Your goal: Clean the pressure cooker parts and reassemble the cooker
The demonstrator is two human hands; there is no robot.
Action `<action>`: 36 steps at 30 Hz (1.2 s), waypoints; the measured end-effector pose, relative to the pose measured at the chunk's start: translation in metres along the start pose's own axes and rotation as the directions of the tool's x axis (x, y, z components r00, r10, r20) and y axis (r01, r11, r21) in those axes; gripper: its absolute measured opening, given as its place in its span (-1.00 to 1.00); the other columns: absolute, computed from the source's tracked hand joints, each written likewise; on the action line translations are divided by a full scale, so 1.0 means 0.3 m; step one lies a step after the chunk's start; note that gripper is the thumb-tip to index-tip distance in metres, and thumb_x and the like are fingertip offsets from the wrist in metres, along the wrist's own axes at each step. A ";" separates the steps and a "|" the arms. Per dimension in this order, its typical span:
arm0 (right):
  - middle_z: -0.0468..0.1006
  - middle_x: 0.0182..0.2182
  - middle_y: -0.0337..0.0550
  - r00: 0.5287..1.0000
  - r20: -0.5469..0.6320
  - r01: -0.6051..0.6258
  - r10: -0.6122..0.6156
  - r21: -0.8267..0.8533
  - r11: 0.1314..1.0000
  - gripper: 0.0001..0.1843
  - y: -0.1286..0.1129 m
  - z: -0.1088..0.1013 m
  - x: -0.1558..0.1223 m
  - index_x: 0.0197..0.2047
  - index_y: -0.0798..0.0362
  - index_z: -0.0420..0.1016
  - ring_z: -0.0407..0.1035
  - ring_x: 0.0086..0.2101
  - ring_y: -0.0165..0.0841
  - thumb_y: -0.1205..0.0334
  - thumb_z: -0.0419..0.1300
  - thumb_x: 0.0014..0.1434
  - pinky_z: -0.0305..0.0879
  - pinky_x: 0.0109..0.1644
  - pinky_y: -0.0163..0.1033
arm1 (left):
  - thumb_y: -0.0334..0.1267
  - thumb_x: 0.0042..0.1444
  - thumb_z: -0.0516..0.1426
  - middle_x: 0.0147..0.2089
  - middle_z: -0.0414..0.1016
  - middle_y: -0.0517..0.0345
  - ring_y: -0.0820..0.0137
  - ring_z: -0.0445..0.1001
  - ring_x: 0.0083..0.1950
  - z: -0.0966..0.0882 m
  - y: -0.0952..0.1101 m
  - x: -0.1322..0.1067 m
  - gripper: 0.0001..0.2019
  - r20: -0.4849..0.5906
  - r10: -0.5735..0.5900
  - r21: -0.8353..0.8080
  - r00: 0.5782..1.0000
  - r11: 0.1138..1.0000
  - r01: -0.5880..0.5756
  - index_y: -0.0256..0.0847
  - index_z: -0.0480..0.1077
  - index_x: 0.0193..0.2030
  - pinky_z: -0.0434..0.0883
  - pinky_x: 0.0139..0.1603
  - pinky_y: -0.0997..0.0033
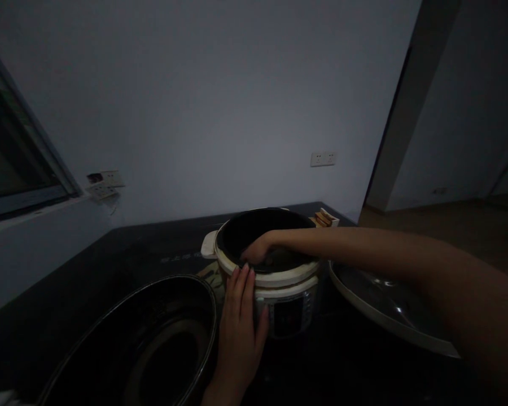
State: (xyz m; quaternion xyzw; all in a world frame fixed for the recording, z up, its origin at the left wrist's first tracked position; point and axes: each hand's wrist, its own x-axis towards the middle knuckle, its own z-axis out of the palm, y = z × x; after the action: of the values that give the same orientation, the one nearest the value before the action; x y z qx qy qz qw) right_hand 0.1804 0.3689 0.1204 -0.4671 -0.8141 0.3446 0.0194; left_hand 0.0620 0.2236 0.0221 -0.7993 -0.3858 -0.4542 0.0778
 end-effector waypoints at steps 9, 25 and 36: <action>0.61 -0.30 -0.14 0.977 -0.148 0.162 -0.154 0.049 0.986 -0.83 -0.047 -0.180 -0.178 -0.19 0.21 0.56 0.40 -0.35 -0.43 0.37 0.14 0.22 0.30 -0.17 -0.31 | -0.39 0.30 -0.02 0.46 0.03 -0.11 0.25 -0.12 0.50 0.008 -0.004 0.006 -0.33 0.011 -0.011 -0.042 1.000 0.999 0.011 -0.12 -0.23 0.47 0.12 0.40 0.00; 0.60 -0.23 -0.14 0.627 -0.779 0.449 0.000 0.362 0.817 -0.76 0.026 0.062 -0.590 -0.18 0.01 0.55 0.44 -0.13 -0.24 0.08 0.15 0.19 0.32 0.05 -0.09 | -0.36 0.32 -0.01 0.45 0.09 -0.06 0.24 0.02 0.47 -0.041 0.017 0.025 -0.38 -0.005 -0.047 -0.106 0.999 0.993 0.046 -0.06 -0.15 0.45 -0.11 0.44 -0.16; 0.63 -0.32 -0.14 0.778 -0.624 0.551 0.074 0.735 0.396 -0.57 -0.005 0.315 -0.690 -0.27 -0.01 0.58 0.52 -0.24 -0.24 -0.16 0.40 -0.07 0.39 -0.01 -0.03 | 0.24 0.24 -0.07 0.20 0.48 -0.02 0.09 0.31 0.32 -0.186 0.133 -0.014 -0.40 0.503 -0.493 -0.769 0.710 0.119 0.628 -0.13 0.46 0.13 0.23 0.32 -0.05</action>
State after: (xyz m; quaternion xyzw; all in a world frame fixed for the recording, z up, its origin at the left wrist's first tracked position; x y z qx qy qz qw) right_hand 0.2623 0.1570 0.1093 -0.3324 -0.5193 0.5578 0.5555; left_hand 0.0510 0.1673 0.0599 -0.5215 -0.3447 -0.5294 -0.5736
